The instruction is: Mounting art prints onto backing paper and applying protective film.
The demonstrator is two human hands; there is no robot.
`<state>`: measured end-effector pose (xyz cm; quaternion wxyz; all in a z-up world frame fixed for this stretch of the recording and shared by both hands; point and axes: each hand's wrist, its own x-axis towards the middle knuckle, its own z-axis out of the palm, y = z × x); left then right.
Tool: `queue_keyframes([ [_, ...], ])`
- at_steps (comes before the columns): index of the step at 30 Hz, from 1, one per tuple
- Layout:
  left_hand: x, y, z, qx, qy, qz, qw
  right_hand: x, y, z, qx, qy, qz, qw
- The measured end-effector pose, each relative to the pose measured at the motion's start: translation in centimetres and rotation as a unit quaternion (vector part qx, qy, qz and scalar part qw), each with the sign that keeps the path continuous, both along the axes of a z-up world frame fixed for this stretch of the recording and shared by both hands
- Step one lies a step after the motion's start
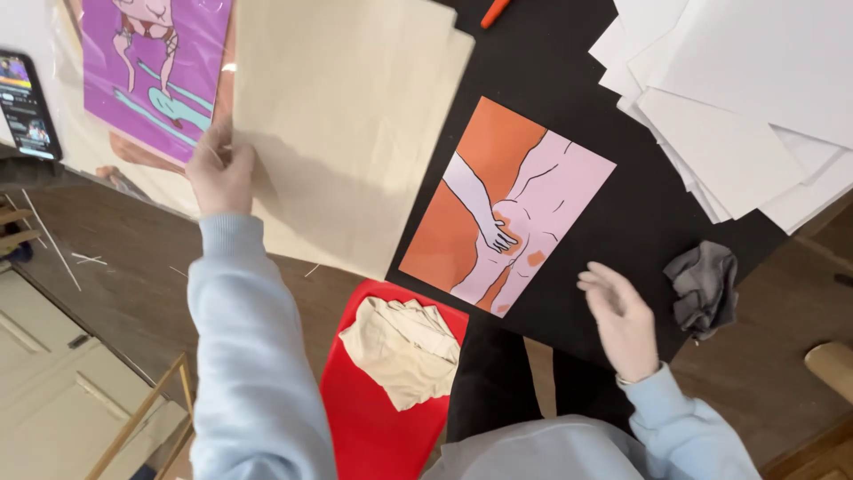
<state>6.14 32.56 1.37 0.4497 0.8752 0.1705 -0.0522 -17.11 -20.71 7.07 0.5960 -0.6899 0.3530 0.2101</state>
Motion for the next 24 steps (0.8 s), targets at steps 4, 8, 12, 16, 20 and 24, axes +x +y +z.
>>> queue_keyframes([
  [4, 3.6, 1.3, -3.4, -0.037, -0.018, -0.001, 0.999, -0.7, 2.6, -1.5, 0.072, 0.024, -0.02, 0.997],
  [8, 3.9, -1.9, -2.9, 0.086, -0.098, -0.044, 0.991, -0.7, 4.1, -2.0, 0.11, 0.027, -0.074, 0.991],
  [12, -2.9, -10.0, 1.3, 0.266, -0.106, -0.139, 0.948, -0.5, 5.1, -2.1, 0.124, 0.031, -0.119, 0.985],
  [16, -6.8, -15.7, 4.3, 0.364, -0.136, -0.201, 0.899, -1.3, 5.5, -2.9, 0.124, 0.002, -0.122, 0.985],
  [20, -11.7, -15.0, -2.0, 0.237, -0.083, -0.306, 0.918, -0.8, 5.6, -2.5, 0.137, 0.016, -0.133, 0.981],
  [24, -11.3, -15.8, -1.8, 0.305, -0.028, -0.318, 0.897, -0.1, 5.7, -2.2, 0.156, 0.017, -0.129, 0.979],
])
